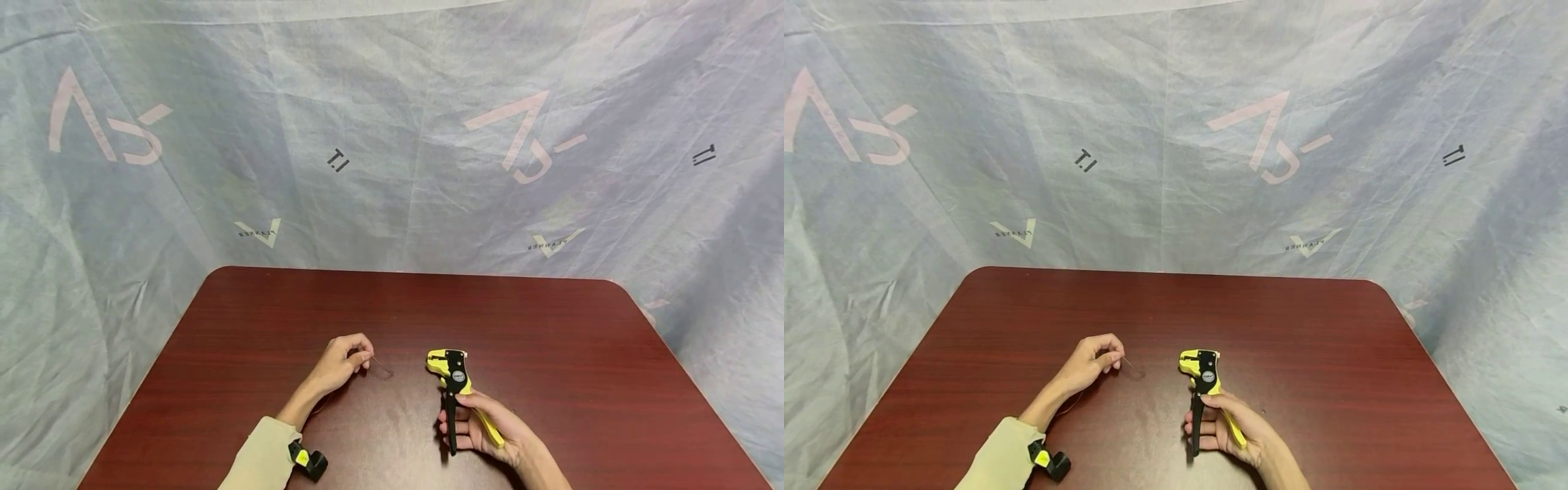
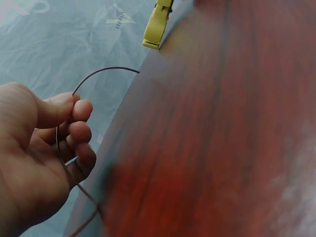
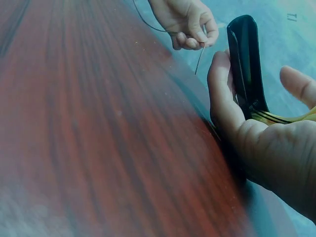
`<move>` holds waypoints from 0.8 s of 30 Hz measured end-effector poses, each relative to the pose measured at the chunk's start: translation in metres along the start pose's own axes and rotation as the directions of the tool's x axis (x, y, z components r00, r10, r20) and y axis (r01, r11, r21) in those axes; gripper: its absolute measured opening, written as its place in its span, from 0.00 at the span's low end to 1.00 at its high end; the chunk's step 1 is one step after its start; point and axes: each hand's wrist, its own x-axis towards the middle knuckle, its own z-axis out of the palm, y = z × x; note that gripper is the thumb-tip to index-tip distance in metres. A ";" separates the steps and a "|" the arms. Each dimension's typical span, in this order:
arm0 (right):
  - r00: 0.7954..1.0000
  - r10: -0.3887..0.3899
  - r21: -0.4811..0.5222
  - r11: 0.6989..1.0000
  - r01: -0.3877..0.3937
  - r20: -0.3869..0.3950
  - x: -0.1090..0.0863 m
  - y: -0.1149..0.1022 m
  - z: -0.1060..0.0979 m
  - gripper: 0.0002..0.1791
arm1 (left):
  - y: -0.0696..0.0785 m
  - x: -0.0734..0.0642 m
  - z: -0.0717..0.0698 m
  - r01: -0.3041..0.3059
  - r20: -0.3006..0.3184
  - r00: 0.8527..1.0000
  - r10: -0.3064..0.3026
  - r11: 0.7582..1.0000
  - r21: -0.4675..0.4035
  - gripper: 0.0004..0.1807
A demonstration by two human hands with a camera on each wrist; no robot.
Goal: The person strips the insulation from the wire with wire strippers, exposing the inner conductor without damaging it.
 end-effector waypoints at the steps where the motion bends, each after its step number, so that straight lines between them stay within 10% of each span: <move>1: 1.000 -0.006 0.002 1.000 0.006 0.001 0.000 0.000 0.000 0.17 | 0.001 0.000 0.000 0.002 -0.008 1.000 -0.002 1.000 0.010 0.04; 16: 0.984 -0.156 -0.026 0.987 0.159 0.082 -0.003 0.005 0.001 0.26 | 0.006 0.000 -0.003 -0.026 -0.038 0.999 0.026 0.999 -0.018 0.06; 24: 0.992 -0.116 -0.108 0.987 0.122 0.058 -0.001 0.003 0.004 0.22 | 0.005 0.000 -0.004 -0.061 -0.014 0.998 0.060 0.992 -0.109 0.07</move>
